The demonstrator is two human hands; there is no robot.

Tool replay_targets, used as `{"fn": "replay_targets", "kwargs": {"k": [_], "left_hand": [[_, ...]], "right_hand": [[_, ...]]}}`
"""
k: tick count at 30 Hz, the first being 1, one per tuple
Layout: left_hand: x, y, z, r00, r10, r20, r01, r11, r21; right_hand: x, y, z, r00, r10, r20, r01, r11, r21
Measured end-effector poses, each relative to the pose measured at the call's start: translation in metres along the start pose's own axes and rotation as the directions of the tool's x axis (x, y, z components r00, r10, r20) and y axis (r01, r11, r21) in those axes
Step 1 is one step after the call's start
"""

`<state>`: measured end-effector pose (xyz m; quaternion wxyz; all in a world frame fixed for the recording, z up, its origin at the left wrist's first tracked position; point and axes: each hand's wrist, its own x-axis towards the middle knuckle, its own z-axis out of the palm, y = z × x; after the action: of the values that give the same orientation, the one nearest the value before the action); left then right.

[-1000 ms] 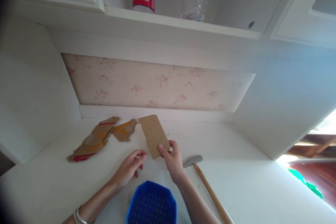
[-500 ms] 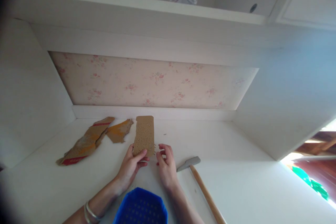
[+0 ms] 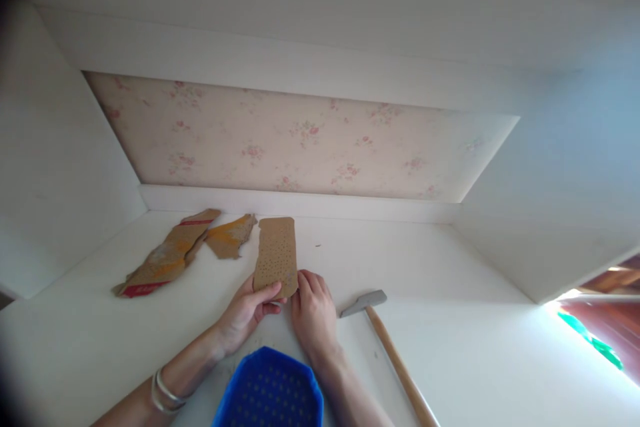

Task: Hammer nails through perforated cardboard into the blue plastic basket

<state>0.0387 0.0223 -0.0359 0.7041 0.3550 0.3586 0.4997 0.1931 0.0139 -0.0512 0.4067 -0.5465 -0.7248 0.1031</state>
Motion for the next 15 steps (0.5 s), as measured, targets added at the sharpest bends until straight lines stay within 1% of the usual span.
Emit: {"fn": "replay_targets", "kwargs": {"k": [5, 10, 15], "left_hand": [[0.0015, -0.0049, 0.0001, 0.999, 0.012, -0.041, -0.01, 0.999, 0.049], [0.0023, -0.0062, 0.0003, 0.995, -0.013, -0.1, 0.015, 1.0, 0.023], [0.0016, -0.0066, 0.0005, 0.992, 0.001, -0.125, 0.012, 0.995, 0.101]], "right_hand": [[-0.0012, -0.0021, -0.0003, 1.0, -0.026, 0.017, 0.027, 0.995, -0.094], [-0.0024, -0.0014, 0.002, 0.997, -0.068, 0.033, 0.073, 0.985, -0.158], [-0.0039, -0.0004, 0.0029, 0.994, -0.1, 0.036, 0.105, 0.973, -0.204]]}}
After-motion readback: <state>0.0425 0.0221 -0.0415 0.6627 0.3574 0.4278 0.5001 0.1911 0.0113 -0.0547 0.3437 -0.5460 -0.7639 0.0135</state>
